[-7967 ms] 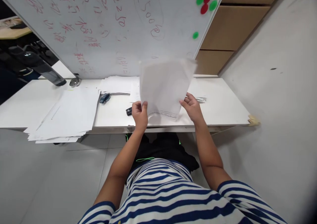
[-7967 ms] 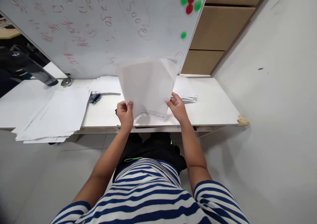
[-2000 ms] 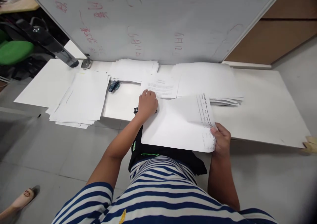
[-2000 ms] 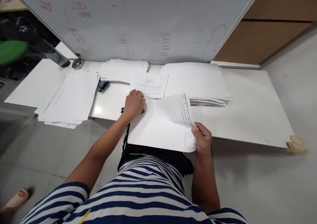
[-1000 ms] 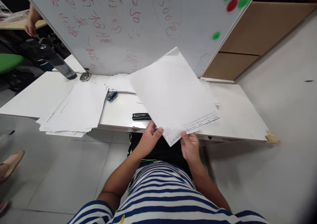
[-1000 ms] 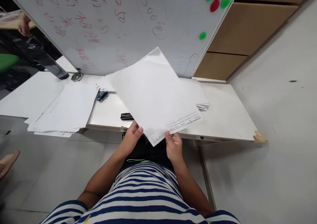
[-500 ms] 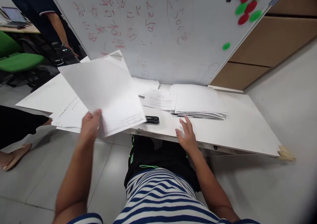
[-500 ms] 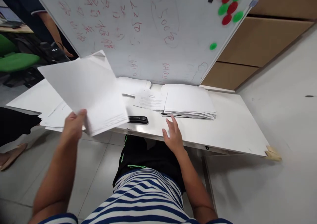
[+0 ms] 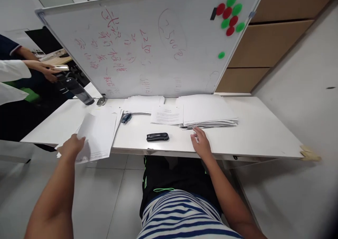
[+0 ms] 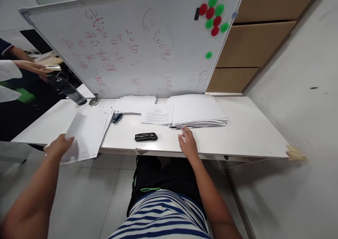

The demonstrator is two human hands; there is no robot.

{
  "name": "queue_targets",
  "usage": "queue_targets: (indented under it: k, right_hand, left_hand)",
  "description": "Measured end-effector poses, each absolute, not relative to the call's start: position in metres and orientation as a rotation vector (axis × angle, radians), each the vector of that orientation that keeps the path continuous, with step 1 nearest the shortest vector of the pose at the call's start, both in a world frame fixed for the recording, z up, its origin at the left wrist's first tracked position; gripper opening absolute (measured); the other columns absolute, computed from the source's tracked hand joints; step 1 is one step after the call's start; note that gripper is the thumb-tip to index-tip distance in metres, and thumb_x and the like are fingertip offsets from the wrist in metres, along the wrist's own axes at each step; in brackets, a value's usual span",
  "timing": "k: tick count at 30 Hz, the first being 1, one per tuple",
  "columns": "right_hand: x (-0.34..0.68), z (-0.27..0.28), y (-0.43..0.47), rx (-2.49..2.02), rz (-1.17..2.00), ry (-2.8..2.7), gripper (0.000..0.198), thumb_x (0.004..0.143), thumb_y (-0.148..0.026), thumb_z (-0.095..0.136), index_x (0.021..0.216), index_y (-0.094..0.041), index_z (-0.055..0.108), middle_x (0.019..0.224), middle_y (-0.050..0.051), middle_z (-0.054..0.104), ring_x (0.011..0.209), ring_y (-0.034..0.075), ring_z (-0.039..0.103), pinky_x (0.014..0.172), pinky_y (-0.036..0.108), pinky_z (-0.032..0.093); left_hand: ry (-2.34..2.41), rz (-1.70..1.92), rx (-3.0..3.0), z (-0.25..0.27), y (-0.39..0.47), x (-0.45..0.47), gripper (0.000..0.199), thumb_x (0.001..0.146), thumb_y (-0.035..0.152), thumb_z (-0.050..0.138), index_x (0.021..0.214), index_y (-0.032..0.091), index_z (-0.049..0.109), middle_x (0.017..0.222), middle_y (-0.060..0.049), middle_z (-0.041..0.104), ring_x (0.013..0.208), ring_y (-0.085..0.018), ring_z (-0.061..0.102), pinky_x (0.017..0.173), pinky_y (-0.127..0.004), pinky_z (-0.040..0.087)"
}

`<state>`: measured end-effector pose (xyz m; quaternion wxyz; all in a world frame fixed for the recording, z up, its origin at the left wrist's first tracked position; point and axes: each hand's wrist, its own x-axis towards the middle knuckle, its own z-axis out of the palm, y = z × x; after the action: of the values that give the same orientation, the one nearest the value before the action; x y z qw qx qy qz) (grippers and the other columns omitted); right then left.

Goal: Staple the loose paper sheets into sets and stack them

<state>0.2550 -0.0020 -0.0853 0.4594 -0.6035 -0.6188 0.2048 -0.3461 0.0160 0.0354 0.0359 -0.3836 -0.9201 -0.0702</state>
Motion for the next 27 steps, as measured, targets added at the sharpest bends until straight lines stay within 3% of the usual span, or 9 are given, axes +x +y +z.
queue_targets:
  k: [2, 4, 7, 11, 14, 16, 18, 21, 27]
  right_hand:
    - [0.254, -0.086, -0.002, -1.482, 0.469, -1.562, 0.043, 0.096, -0.045, 0.049, 0.13, -0.021, 0.061, 0.145, 0.017, 0.052, 0.1, 0.023, 0.069, 0.092, 0.048, 0.056]
    - [0.253, -0.086, -0.003, -1.475, 0.443, -1.575, 0.042, 0.097, -0.043, 0.048, 0.129, -0.021, 0.061, 0.145, 0.017, 0.053, 0.097, 0.022, 0.069, 0.092, 0.046, 0.056]
    - [0.251, -0.082, -0.003, -1.472, 0.341, -1.558, 0.036, 0.098, -0.041, 0.046, 0.119, -0.02, 0.066, 0.135, 0.015, 0.06, 0.099, 0.022, 0.068, 0.09, 0.043, 0.056]
    - [0.252, -0.068, 0.009, -1.555, 0.096, -1.606, 0.035, 0.099, -0.037, 0.041, 0.094, -0.02, 0.071, 0.101, 0.012, 0.071, 0.101, 0.025, 0.065, 0.097, 0.045, 0.048]
    - [0.257, -0.059, 0.034, -1.668, -0.016, -1.709, 0.036, 0.099, -0.037, 0.041, 0.115, -0.02, 0.069, 0.128, 0.016, 0.065, 0.126, 0.03, 0.054, 0.111, 0.051, 0.034]
    - [0.261, -0.059, 0.051, -1.761, -0.026, -1.802, 0.048, 0.097, -0.042, 0.045, 0.138, -0.018, 0.056, 0.153, 0.017, 0.046, 0.146, 0.035, 0.034, 0.118, 0.059, 0.02]
    - [0.264, -0.063, 0.063, -1.838, 0.032, -1.882, 0.061, 0.096, -0.048, 0.047, 0.148, -0.017, 0.045, 0.163, 0.016, 0.03, 0.152, 0.036, 0.02, 0.12, 0.063, 0.011]
    - [0.266, -0.069, 0.068, -1.877, 0.085, -1.888, 0.061, 0.097, -0.052, 0.044, 0.149, -0.019, 0.044, 0.165, 0.014, 0.029, 0.153, 0.033, 0.02, 0.121, 0.063, 0.006]
    - [0.263, -0.067, 0.064, -1.874, 0.083, -1.868, 0.06, 0.098, -0.052, 0.045, 0.148, -0.02, 0.045, 0.164, 0.014, 0.031, 0.153, 0.033, 0.021, 0.12, 0.066, 0.001]
  left_hand:
    - [-2.823, -0.189, -1.058, 0.024, 0.023, -0.334, 0.055, 0.081, 0.044, 0.061, 0.125, 0.013, 0.05, 0.141, -0.024, 0.056, 0.131, -0.041, 0.052, 0.103, -0.063, 0.041]
    - [-2.666, -0.382, -1.082, 0.013, 0.027, -0.31, 0.066, 0.084, 0.043, 0.057, 0.139, 0.011, 0.041, 0.152, -0.026, 0.043, 0.139, -0.041, 0.042, 0.107, -0.061, 0.039]
    - [-2.427, -0.625, -1.469, 0.001, 0.03, -0.253, 0.063, 0.089, 0.046, 0.052, 0.138, 0.008, 0.046, 0.143, -0.026, 0.051, 0.134, -0.041, 0.047, 0.107, -0.06, 0.04]
    - [-1.982, -0.658, -2.197, -0.004, 0.038, -0.15, 0.05, 0.094, 0.046, 0.05, 0.132, 0.014, 0.057, 0.138, -0.019, 0.059, 0.133, -0.033, 0.05, 0.113, -0.05, 0.039]
    - [-1.67, -0.506, -2.541, -0.001, 0.061, -0.084, 0.042, 0.094, 0.035, 0.054, 0.133, 0.022, 0.058, 0.143, -0.014, 0.057, 0.142, -0.032, 0.042, 0.115, -0.051, 0.036]
    - [-1.586, -0.348, -2.599, 0.003, 0.083, -0.058, 0.048, 0.09, 0.023, 0.058, 0.138, 0.023, 0.055, 0.151, -0.014, 0.05, 0.147, -0.035, 0.034, 0.116, -0.054, 0.032]
    - [-1.55, -0.159, -2.62, 0.007, 0.106, -0.045, 0.061, 0.084, 0.017, 0.064, 0.143, 0.022, 0.05, 0.156, -0.014, 0.043, 0.15, -0.038, 0.028, 0.117, -0.056, 0.029]
    - [-1.462, 0.041, -2.67, 0.006, 0.13, -0.04, 0.064, 0.084, 0.014, 0.063, 0.146, 0.021, 0.046, 0.155, -0.015, 0.044, 0.149, -0.037, 0.029, 0.114, -0.054, 0.033]
    - [-1.411, 0.236, -2.709, -0.015, 0.135, -0.036, 0.046, 0.09, 0.005, 0.043, 0.133, 0.014, 0.056, 0.14, -0.022, 0.058, 0.124, -0.031, 0.061, 0.094, -0.042, 0.048]
